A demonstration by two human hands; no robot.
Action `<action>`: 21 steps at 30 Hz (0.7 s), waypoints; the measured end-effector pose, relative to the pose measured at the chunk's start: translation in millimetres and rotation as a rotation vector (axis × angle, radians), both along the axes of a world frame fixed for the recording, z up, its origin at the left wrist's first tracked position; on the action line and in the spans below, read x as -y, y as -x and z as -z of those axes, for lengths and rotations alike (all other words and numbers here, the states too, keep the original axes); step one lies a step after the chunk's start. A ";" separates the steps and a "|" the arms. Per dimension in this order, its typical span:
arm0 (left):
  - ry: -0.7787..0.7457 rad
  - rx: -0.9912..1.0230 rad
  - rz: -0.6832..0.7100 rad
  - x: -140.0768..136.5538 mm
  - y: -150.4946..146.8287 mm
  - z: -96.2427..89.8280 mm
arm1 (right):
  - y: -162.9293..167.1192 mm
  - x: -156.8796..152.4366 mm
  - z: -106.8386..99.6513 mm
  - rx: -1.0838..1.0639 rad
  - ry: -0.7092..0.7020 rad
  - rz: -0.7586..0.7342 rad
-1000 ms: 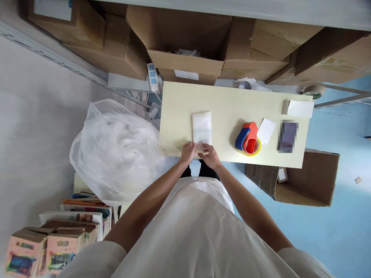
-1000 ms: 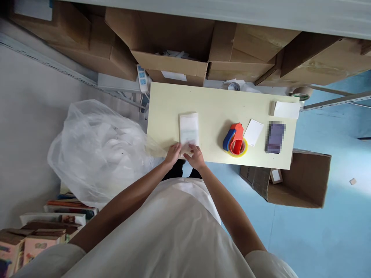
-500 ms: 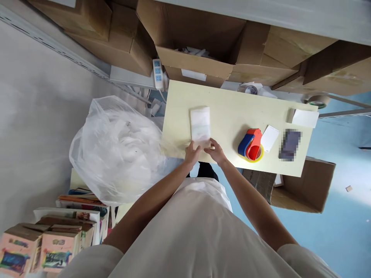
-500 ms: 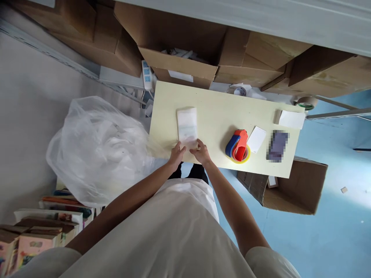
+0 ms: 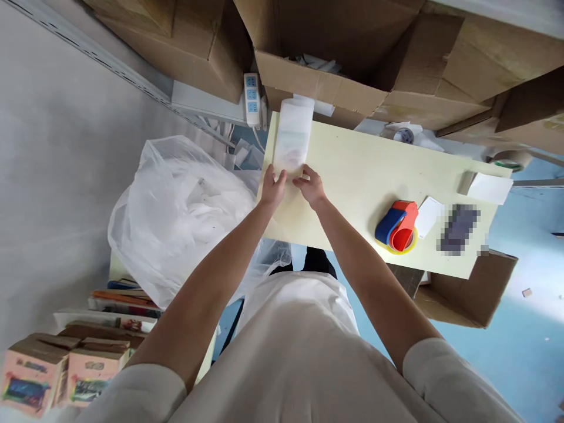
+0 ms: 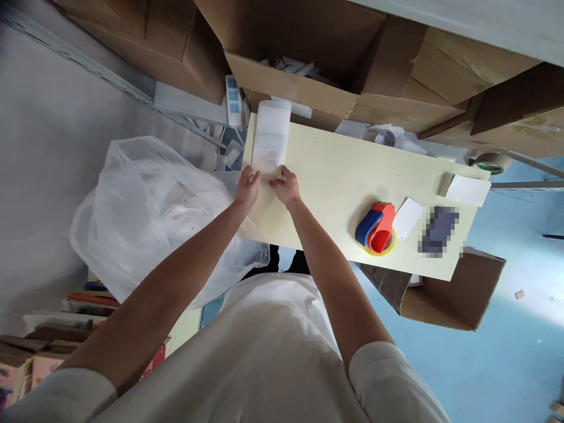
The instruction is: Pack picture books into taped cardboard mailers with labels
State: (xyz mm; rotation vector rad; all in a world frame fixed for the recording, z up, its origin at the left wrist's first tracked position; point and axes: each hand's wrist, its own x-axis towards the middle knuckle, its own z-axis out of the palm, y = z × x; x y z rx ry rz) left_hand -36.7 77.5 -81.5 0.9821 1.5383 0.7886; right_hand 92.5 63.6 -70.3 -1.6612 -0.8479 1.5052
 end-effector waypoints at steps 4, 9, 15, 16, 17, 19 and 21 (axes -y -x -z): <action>0.032 0.068 -0.009 5.1 1.4 -2.6 | 1.5 11.4 -9.0 0.000 -0.011 0.083; 0.057 0.074 0.072 58.2 -1.4 -34.7 | -10.7 75.3 -29.4 0.152 0.038 0.094; 0.118 0.240 0.369 128.9 16.5 -85.9 | -28.6 177.0 -53.7 0.239 0.121 0.145; 0.118 0.237 0.383 136.9 23.1 -93.0 | -30.2 189.5 -58.9 0.245 0.117 0.146; 0.115 0.220 0.384 143.9 30.3 -99.7 | -31.3 199.5 -64.5 0.251 0.109 0.144; 0.089 0.170 0.339 155.8 45.9 -112.0 | -32.0 211.7 -76.2 0.256 0.077 0.111; 0.052 0.116 0.256 167.3 61.4 -122.7 | -32.2 213.9 -86.9 0.251 0.029 0.032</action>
